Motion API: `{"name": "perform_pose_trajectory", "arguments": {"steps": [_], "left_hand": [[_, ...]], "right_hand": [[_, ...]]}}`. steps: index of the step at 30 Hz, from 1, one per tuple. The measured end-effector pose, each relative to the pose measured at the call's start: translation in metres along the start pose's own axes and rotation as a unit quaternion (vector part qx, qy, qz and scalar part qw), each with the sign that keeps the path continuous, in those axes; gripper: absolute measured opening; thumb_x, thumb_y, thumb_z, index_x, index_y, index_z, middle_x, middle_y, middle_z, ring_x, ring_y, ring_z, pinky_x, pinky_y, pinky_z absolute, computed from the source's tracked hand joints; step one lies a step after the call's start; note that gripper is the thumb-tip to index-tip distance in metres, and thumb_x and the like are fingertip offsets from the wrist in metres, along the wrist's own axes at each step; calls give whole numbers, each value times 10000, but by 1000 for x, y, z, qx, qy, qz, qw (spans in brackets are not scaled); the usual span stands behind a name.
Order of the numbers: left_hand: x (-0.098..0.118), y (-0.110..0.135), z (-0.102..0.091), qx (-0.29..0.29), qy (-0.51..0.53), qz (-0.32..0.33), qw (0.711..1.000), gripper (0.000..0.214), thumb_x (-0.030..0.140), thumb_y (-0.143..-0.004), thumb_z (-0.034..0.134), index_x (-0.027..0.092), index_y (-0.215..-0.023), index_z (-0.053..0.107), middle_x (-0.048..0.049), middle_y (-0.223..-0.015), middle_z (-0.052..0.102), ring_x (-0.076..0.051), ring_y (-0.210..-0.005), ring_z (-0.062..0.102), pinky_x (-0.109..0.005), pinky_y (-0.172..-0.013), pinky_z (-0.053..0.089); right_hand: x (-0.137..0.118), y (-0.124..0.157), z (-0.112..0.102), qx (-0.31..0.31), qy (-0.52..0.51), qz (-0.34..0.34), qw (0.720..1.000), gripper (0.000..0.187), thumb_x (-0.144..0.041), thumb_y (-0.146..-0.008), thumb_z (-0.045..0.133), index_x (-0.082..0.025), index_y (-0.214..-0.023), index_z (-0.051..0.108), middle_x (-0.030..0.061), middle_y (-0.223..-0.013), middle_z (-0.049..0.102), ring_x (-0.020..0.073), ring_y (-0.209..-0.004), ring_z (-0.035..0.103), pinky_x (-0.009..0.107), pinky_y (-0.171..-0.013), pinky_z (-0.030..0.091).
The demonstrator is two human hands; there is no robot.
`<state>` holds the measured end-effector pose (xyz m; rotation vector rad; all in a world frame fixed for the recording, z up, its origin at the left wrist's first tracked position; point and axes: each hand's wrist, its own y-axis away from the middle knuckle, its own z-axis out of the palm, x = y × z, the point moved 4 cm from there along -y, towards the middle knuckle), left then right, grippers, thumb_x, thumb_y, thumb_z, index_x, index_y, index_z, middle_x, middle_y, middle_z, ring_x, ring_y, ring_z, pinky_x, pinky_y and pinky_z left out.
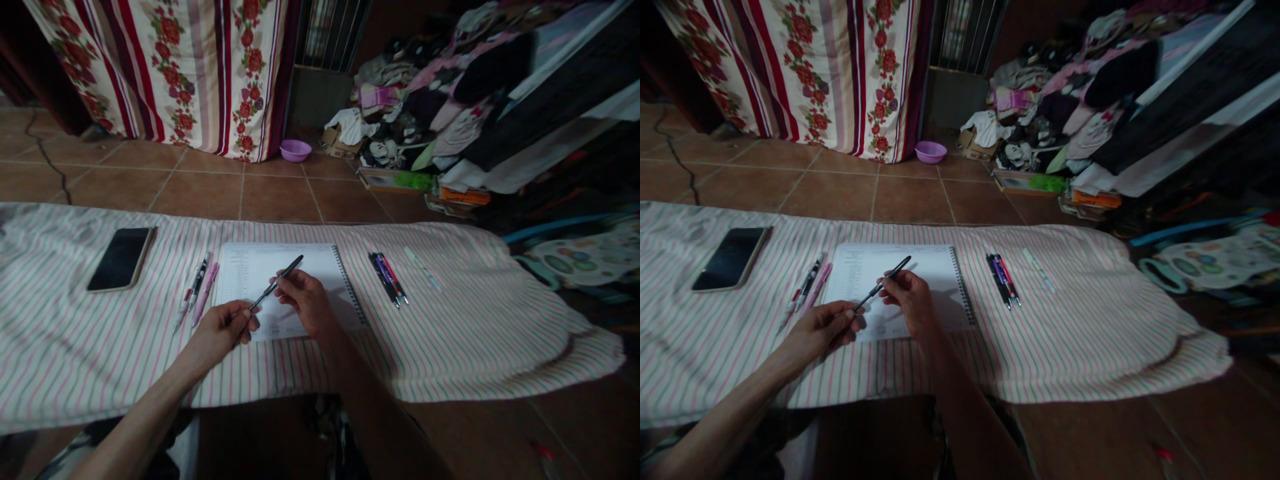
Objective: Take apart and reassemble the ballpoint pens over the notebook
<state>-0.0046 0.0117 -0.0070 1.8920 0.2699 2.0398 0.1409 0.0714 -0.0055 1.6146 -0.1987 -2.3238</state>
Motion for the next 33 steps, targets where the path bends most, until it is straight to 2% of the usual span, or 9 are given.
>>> {"name": "perform_pose_trajectory", "arguments": {"steps": [6, 9, 15, 19, 22, 25, 29, 33], "left_hand": [[0, -1, 1, 23, -2, 8, 1000, 281, 383, -683, 614, 123, -782, 577, -10, -606, 561, -60, -436, 405, -209, -412, 272], [-1, -1, 2, 32, 7, 12, 999, 295, 393, -679, 619, 122, -792, 585, -15, -609, 567, -65, -446, 418, -210, -424, 293], [-5, -4, 3, 25, 23, 20, 999, 298, 403, -685, 618, 121, -769, 572, -20, -614, 577, -66, -449, 433, -218, -444, 315], [-7, -7, 3, 35, 39, 30, 998, 369, 393, -672, 637, 132, -911, 533, -13, -633, 596, -73, -446, 445, -222, -450, 318], [-6, -8, 4, 34, 27, 39, 998, 362, 382, -688, 630, 127, -927, 536, -25, -659, 610, -64, -442, 425, -216, -433, 286], [0, -7, 4, 41, 33, 37, 998, 367, 387, -665, 648, 124, -900, 549, -22, -647, 609, -61, -439, 399, -217, -431, 275], [10, -3, 5, 48, 51, 23, 997, 313, 376, -642, 669, 131, -799, 554, -21, -649, 609, -58, -451, 365, -213, -435, 263], [10, -2, 6, 25, 73, 8, 997, 261, 348, -682, 651, 122, -788, 571, -29, -675, 624, -44, -447, 346, -206, -436, 256]], "right_hand": [[2, 0, 2, 15, 28, -22, 999, 270, -291, -561, 743, -147, -728, 588, -13, -648, 628, 77, -525, 562, 201, -491, 458], [6, -1, 4, 14, 46, -38, 998, 283, -296, -564, 739, -159, -755, 582, -37, -591, 593, 83, -504, 555, 204, -471, 456], [15, 2, 10, 13, 96, -22, 995, 261, -353, -597, 709, -158, -706, 575, -27, -529, 581, 80, -449, 521, 204, -445, 442], [16, 5, 13, 2, 126, -22, 992, 252, -376, -628, 681, -161, -661, 554, -26, -518, 584, 75, -422, 509, 199, -436, 423], [15, 7, 16, -15, 157, -33, 987, 243, -379, -651, 661, -165, -638, 547, -23, -506, 585, 77, -404, 494, 203, -421, 399], [14, 9, 17, -33, 145, -30, 988, 250, -388, -666, 651, -164, -651, 543, -12, -541, 600, 75, -422, 494, 202, -430, 386], [10, 9, 16, -52, 101, -13, 993, 264, -390, -662, 656, -161, -776, 596, -13, -593, 598, 68, -471, 489, 176, -403, 329], [8, 9, 15, -71, 11, 7, 997, 317, -330, -632, 683, -183, -908, 628, 49, -888, 662, 62, -542, 492, 167, -377, 274]]}}
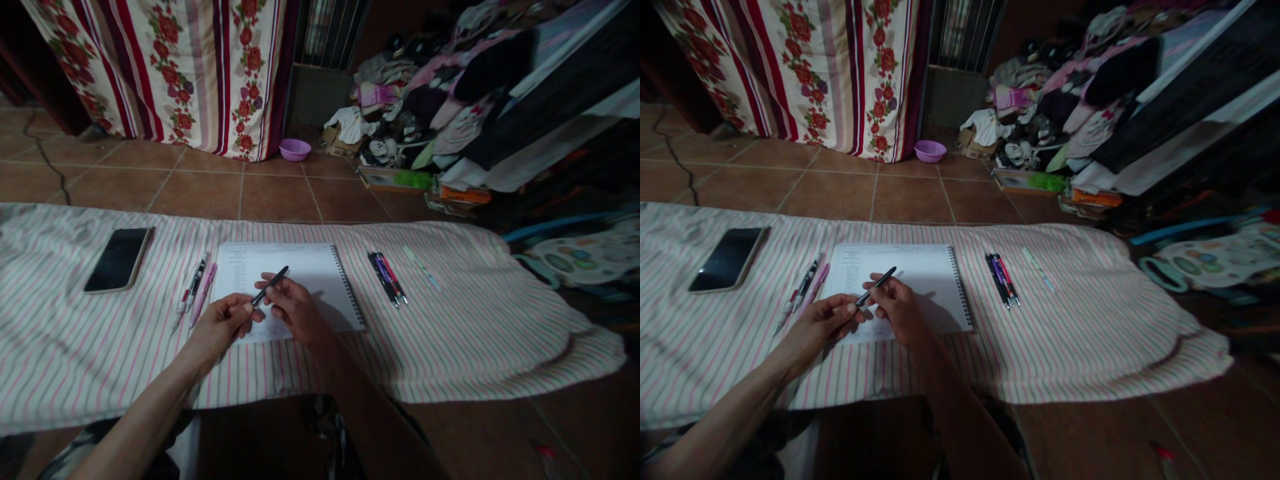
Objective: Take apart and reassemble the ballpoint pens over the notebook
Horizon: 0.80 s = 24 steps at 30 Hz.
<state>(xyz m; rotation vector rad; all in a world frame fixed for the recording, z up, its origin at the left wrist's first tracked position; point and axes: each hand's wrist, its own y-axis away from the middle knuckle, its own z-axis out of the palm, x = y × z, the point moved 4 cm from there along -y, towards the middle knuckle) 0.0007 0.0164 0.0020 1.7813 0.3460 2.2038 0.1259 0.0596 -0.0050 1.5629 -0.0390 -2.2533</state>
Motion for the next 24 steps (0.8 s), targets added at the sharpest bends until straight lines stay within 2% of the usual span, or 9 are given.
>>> {"name": "perform_pose_trajectory", "arguments": {"steps": [3, 7, 10, 13, 18, 22, 24], "left_hand": [[-5, -1, 0, -15, 16, -9, 1000, 243, 332, -707, 642, 121, -808, 576, -35, -705, 625, -50, -486, 400, -202, -466, 298], [-6, -1, 1, -19, 21, -12, 1000, 292, 329, -710, 649, 143, -923, 574, -30, -739, 619, -85, -606, 513, -212, -559, 372], [-3, 1, 3, -24, 9, -8, 1000, 335, 325, -692, 659, 156, -969, 573, -31, -784, 621, -109, -679, 545, -223, -603, 392], [0, 3, 4, -25, 2, 7, 1000, 332, 303, -670, 668, 157, -952, 572, -40, -846, 624, -133, -743, 559, -230, -622, 401], [4, 3, 0, -7, -27, 29, 999, 286, 293, -680, 667, 159, -900, 544, -30, -747, 648, -122, -699, 567, -238, -658, 415], [7, 2, 1, 16, -13, 25, 999, 267, 293, -641, 702, 157, -797, 534, -42, -751, 676, -128, -713, 591, -240, -680, 424], [6, 1, 2, 28, -2, 23, 999, 272, 293, -620, 714, 155, -768, 532, -40, -720, 675, -135, -695, 600, -251, -679, 432]], "right_hand": [[1, -1, -1, -7, -28, 11, 1000, 298, -295, -637, 682, -184, -910, 639, 60, -949, 668, 58, -557, 501, 161, -374, 252], [4, -2, -3, 27, -7, 17, 999, 219, -296, -608, 703, -170, -779, 650, 36, -790, 686, 73, -553, 528, 170, -402, 287], [2, -2, -5, 68, 32, -8, 997, 192, -321, -600, 710, -164, -674, 627, -7, -607, 636, 62, -466, 481, 189, -413, 310], [0, -1, -4, 79, 45, -19, 996, 215, -341, -606, 705, -161, -624, 590, -42, -505, 564, 50, -404, 426, 196, -403, 313], [0, -1, -7, 92, 35, -18, 995, 247, -366, -625, 696, -157, -645, 566, -32, -532, 589, 52, -422, 463, 184, -401, 335], [3, -4, -8, 78, -7, -13, 997, 236, -355, -642, 690, -151, -703, 588, 21, -732, 672, 53, -500, 520, 166, -403, 346], [4, -4, -8, 75, -20, -17, 997, 216, -333, -649, 690, -151, -703, 588, 27, -759, 679, 47, -511, 525, 156, -408, 355]]}}
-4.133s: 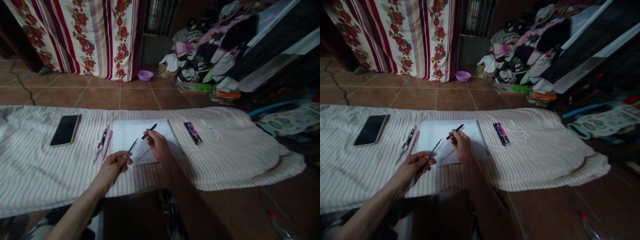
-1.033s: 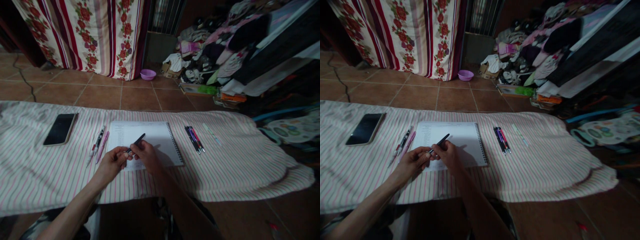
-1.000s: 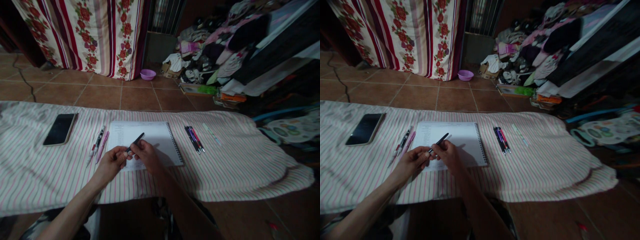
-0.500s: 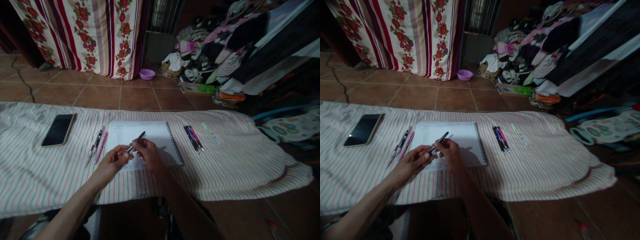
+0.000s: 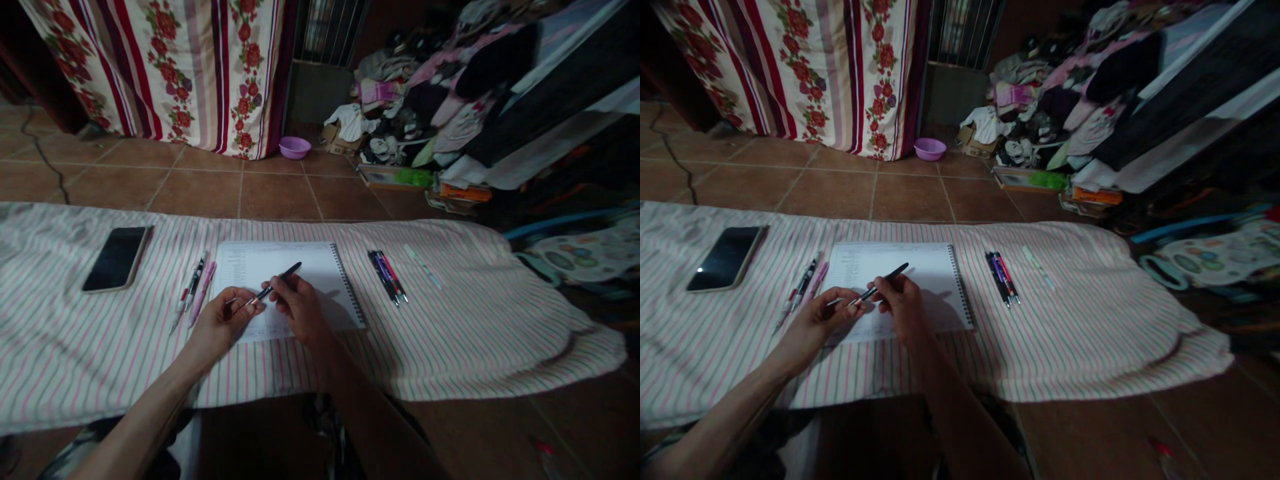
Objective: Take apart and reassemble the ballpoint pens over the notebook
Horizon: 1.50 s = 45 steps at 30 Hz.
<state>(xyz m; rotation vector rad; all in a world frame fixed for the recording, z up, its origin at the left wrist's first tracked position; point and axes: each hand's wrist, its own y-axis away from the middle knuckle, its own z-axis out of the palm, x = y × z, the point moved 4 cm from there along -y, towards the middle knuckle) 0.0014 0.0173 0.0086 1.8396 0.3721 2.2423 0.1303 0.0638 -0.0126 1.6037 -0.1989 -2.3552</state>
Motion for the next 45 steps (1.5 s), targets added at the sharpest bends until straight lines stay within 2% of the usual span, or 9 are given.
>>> {"name": "perform_pose_trajectory", "arguments": {"steps": [9, 18, 23, 26, 30, 34, 38, 40, 45], "left_hand": [[4, -2, 0, 49, -15, 36, 998, 210, 251, -630, 678, 138, -760, 558, 9, -556, 604, -75, -462, 487, -196, -473, 368], [-6, -2, -2, 30, 50, 4, 998, 242, 250, -626, 712, 136, -796, 584, 6, -570, 602, -71, -505, 517, -152, -453, 353], [-13, -4, -1, 4, 160, -32, 987, 216, 168, -637, 716, 104, -818, 615, -16, -667, 616, -65, -605, 554, -149, -605, 443], [-15, -4, -2, 6, 185, -51, 981, 182, 135, -650, 706, 94, -807, 624, -18, -674, 613, -54, -588, 546, -136, -601, 454], [-17, -4, -1, -10, 187, -49, 981, 129, 119, -684, 679, 96, -799, 626, -15, -652, 603, -49, -567, 540, -115, -565, 460], [-19, -4, 0, -9, 213, -69, 974, 68, 66, -710, 636, 75, -777, 636, -36, -678, 607, -47, -576, 544, -110, -580, 480], [-18, -5, 1, 0, 254, -99, 962, 89, 12, -737, 573, 45, -776, 646, -63, -690, 609, -44, -562, 543, -95, -544, 482], [-18, -5, 0, 3, 267, -104, 958, 105, -1, -743, 557, 41, -775, 647, -67, -680, 608, -44, -550, 541, -91, -522, 480], [-17, -4, 0, 7, 260, -95, 961, 94, 7, -730, 581, 51, -779, 649, -76, -732, 628, -50, -580, 563, -93, -546, 492]], "right_hand": [[-1, 1, 5, -28, -89, 31, 995, 291, -256, -594, 724, -153, -851, 634, 21, -786, 686, 61, -637, 599, 170, -616, 481], [0, 0, 1, 21, 13, -15, 1000, 253, -334, -609, 728, -156, -643, 552, -34, -526, 602, 44, -430, 490, 167, -419, 369], [-4, 3, 7, -44, -90, 28, 995, 370, -392, -650, 687, -197, -938, 561, 36, -838, 688, 47, -495, 513, 150, -365, 260], [-6, 5, 8, -74, -85, 47, 993, 359, -304, -619, 717, -186, -937, 601, 52, -928, 678, 55, -563, 550, 147, -386, 287], [0, 1, 3, -38, -20, 27, 999, 219, -300, -614, 716, -155, -747, 622, 22, -738, 671, 48, -495, 511, 156, -371, 277], [2, 1, 2, -15, 40, -18, 999, 253, -365, -655, 689, -159, -632, 543, -39, -497, 577, 30, -369, 406, 168, -363, 270], [-4, 5, 7, -51, -47, 16, 997, 282, -426, -699, 632, -186, -836, 575, 22, -788, 678, 45, -479, 506, 154, -365, 254], [-6, 7, 9, -78, -66, 35, 994, 315, -354, -669, 674, -197, -928, 586, 47, -942, 674, 48, -543, 539, 151, -383, 280], [-3, 5, 8, -68, -25, 23, 997, 210, -272, -648, 691, -162, -816, 630, 29, -792, 678, 59, -555, 539, 164, -424, 331]]}}
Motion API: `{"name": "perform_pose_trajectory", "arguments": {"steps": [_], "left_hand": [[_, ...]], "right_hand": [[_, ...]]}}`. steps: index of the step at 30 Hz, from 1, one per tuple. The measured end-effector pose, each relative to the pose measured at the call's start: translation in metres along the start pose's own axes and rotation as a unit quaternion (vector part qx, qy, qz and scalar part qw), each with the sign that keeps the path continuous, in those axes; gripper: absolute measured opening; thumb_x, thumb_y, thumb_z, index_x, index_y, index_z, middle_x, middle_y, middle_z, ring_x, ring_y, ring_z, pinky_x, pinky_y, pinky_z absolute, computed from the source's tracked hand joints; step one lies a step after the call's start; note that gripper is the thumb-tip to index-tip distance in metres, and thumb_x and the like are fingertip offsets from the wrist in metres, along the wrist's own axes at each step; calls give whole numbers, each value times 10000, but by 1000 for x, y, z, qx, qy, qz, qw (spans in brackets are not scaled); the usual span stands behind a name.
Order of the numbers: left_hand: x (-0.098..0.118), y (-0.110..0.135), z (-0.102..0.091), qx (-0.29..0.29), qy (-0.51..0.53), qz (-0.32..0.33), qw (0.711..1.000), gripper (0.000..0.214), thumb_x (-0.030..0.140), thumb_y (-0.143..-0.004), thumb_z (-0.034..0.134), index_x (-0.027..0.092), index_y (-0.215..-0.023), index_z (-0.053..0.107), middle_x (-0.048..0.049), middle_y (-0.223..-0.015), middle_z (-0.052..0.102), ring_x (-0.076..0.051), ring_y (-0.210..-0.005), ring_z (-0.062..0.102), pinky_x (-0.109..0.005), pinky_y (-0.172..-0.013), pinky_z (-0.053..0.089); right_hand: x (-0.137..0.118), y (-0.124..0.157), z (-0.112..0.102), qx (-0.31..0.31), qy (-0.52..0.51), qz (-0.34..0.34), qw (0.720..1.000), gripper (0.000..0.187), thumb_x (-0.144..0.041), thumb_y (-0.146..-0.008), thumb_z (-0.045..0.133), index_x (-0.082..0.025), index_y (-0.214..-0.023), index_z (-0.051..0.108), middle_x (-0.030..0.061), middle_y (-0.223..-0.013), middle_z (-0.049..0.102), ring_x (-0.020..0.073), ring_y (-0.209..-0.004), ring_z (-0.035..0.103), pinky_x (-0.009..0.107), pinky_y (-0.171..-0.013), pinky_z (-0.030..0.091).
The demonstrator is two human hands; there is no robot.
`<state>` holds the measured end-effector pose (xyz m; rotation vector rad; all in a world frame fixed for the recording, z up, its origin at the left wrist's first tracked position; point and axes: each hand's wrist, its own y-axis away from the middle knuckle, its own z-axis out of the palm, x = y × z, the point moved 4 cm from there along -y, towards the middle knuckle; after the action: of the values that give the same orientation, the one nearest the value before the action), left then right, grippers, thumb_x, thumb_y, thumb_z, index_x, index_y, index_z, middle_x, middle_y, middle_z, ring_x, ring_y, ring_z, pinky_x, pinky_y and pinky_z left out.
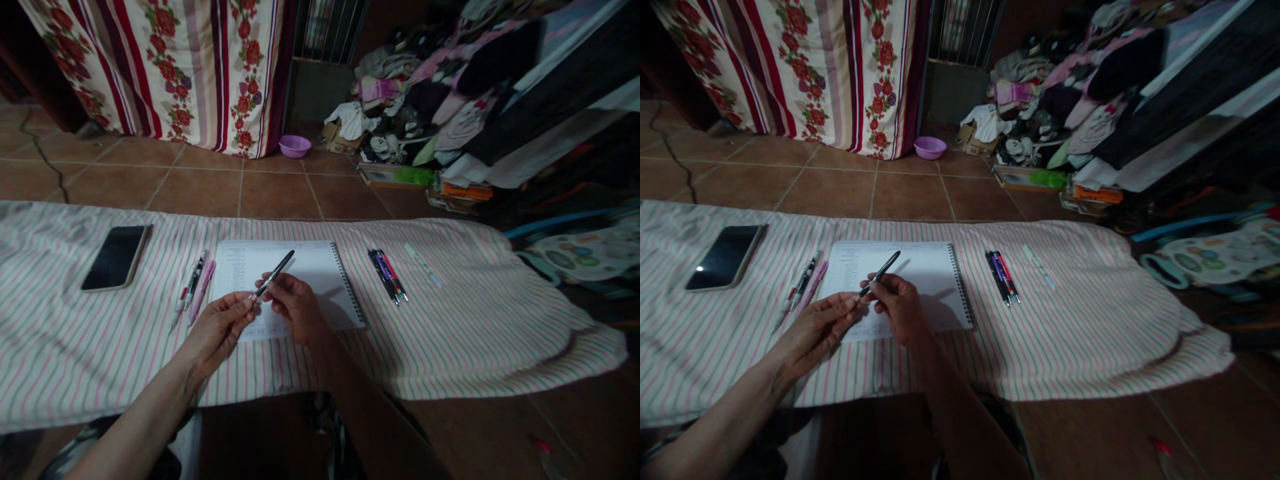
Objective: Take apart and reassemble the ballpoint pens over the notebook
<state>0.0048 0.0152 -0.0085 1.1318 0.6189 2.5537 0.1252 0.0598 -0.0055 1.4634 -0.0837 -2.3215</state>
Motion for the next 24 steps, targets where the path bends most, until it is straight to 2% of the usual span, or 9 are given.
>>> {"name": "perform_pose_trajectory", "arguments": {"steps": [3, 5, 9, 12, 15, 17, 19, 21, 24], "left_hand": [[-2, 1, 0, 7, -4, -3, 1000, 92, 5, -724, 587, 61, -767, 646, -72, -735, 631, -54, -589, 572, -106, -574, 503], [-2, 2, 2, -3, 8, -14, 1000, 95, -3, -732, 571, 58, -756, 640, -70, -719, 623, -47, -570, 560, -97, -557, 496], [-1, 1, 3, -18, 22, -20, 999, 111, -15, -739, 550, 53, -763, 634, -54, -664, 598, -38, -524, 531, -87, -500, 477], [0, 1, 4, -18, 23, -17, 999, 111, -12, -744, 545, 54, -767, 631, -56, -667, 598, -43, -531, 536, -95, -506, 483], [0, 1, 3, -2, 12, -19, 1000, 110, -5, -755, 535, 54, -764, 626, -68, -691, 611, -55, -567, 563, -107, -546, 501], [-1, 2, 2, 8, 5, -17, 1000, 107, -7, -750, 541, 56, -762, 628, -70, -701, 617, -59, -580, 573, -108, -558, 505], [-2, 2, 3, 5, 8, -19, 1000, 105, -11, -739, 553, 57, -760, 632, -70, -709, 620, -58, -580, 573, -102, -552, 503], [-2, 3, 3, -2, 16, -22, 1000, 108, -14, -732, 559, 57, -758, 636, -74, -727, 624, -58, -587, 577, -98, -553, 503], [-1, 3, 3, -4, 20, -23, 1000, 111, -13, -734, 555, 57, -754, 639, -76, -729, 626, -61, -597, 583, -100, -564, 509]], "right_hand": [[1, -1, -1, 34, 51, -32, 998, 194, -291, -630, 709, -159, -686, 578, -23, -561, 610, 56, -447, 472, 185, -417, 327], [0, 0, 0, 40, 39, -38, 998, 242, -326, -619, 717, -174, -718, 557, -39, -545, 594, 60, -434, 467, 188, -408, 313], [-3, 4, 3, -1, -37, 16, 999, 361, -380, -655, 681, -219, -960, 574, 23, -926, 664, 65, -561, 554, 167, -394, 273], [-3, 3, 2, -25, -21, 32, 999, 318, -311, -659, 683, -203, -950, 616, 42, -994, 658, 66, -624, 568, 159, -419, 293], [2, 0, -2, 2, -1, 20, 1000, 221, -284, -644, 693, -175, -829, 643, 17, -804, 669, 52, -562, 519, 167, -434, 298], [3, -1, -4, 26, 26, -4, 999, 173, -280, -628, 709, -155, -701, 615, -23, -615, 610, 41, -484, 454, 180, -438, 299], [3, -1, -3, 37, 36, -24, 998, 207, -287, -608, 726, -159, -649, 569, -57, -517, 536, 39, -441, 412, 187, -431, 291], [1, 1, -1, 27, 9, -24, 999, 246, -318, -609, 725, -177, -739, 572, -47, -583, 571, 47, -460, 444, 184, -414, 272], [-2, 4, 3, -13, -33, -6, 999, 347, -349, -651, 686, -213, -953, 582, 25, -893, 654, 58, -545, 517, 176, -400, 255]]}}
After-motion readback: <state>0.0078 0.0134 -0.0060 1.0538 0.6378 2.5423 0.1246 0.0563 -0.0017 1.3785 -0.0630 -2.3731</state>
